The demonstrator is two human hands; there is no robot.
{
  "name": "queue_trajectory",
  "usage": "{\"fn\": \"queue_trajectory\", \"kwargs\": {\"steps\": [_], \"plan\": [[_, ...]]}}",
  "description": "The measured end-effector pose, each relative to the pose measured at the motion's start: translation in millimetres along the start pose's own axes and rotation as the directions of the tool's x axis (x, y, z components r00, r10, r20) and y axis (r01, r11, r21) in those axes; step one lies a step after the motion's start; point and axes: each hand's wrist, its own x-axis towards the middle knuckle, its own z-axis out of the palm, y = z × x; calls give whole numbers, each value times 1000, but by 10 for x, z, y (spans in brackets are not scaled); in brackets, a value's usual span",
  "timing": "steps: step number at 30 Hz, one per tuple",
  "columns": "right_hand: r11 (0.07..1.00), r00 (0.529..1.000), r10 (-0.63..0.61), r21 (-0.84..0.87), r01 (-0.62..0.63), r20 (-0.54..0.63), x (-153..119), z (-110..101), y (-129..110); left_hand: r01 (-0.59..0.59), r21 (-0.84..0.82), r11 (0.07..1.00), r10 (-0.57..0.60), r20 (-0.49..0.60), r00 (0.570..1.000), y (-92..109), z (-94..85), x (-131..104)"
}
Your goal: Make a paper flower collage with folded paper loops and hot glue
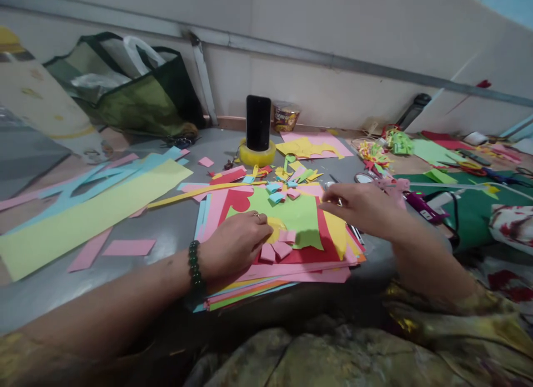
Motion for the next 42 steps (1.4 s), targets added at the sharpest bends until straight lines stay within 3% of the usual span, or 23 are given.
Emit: {"fn": "queue_trajectory", "kwargs": {"steps": [4,7,11,18,24,27,31,35,39,42], "plan": [[990,986,72,-131,-52,153,511,91,-160,-21,-3,1000,21,-19,1000,-11,1,-1],[988,971,118,-120,-94,209,704,221,-150,-23,-8,1000,23,-17,1000,-18,6,-5],[991,968,130,-50,-122,215,741,369,-88,-33,-11,999,32,-28,999,-27,26,-5],[990,978,94,86,-111,184,718,435,35,-19,-26,999,19,-25,1000,-46,47,1],[989,995,64,129,-72,71,789,566,65,-44,-65,997,37,-106,994,-70,74,-16],[961,1000,29,275,-30,8,791,537,169,-45,-69,997,37,-103,994,-72,81,-19],[785,989,-10,612,97,-144,752,388,370,-34,-48,998,31,-57,998,-53,50,-12],[571,951,134,806,155,-278,742,306,452,-16,-32,999,14,-41,999,-36,29,10],[551,905,203,808,210,-374,776,345,423,17,-46,999,-21,-75,997,-37,60,33],[563,921,183,805,189,-344,801,396,396,30,-111,993,-43,-119,992,-62,60,20]]}}
